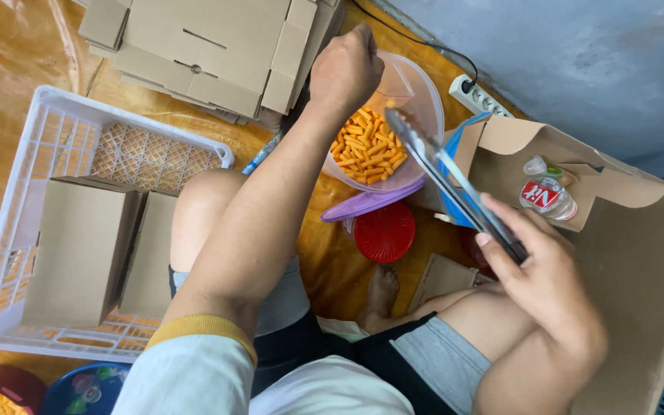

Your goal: A person assembles a small cardboard box, fills it with small items, and uses tongs to carefully place snacks inside.

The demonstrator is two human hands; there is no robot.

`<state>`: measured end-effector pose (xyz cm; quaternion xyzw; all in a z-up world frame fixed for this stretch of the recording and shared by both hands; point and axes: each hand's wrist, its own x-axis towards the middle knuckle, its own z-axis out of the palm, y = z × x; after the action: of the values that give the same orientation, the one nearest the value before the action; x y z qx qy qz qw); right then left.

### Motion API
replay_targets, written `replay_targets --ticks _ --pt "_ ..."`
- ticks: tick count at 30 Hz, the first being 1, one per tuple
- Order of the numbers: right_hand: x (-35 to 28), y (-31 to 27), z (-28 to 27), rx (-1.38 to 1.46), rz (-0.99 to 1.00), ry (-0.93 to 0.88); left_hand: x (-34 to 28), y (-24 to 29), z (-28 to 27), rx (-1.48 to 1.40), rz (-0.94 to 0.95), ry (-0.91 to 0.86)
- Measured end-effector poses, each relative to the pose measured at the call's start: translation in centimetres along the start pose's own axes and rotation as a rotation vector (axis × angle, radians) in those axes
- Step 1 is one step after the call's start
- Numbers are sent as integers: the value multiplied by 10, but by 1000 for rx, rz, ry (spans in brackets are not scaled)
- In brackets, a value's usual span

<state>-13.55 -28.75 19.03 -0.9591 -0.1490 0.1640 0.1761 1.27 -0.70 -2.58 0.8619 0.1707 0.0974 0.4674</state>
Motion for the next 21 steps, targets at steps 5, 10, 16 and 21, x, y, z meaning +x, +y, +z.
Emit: replay_targets --ticks 5,10,16,21 --pt "10 1 7 -8 -38 188 -4 4 6 21 17 -76" --pt "23 -3 16 -74 -20 172 -6 2 6 25 50 -66" --pt "23 -11 12 -51 91 97 -3 2 5 29 34 -70" --pt "4 -27 -4 -176 211 77 -1 3 -2 -23 -24 23"
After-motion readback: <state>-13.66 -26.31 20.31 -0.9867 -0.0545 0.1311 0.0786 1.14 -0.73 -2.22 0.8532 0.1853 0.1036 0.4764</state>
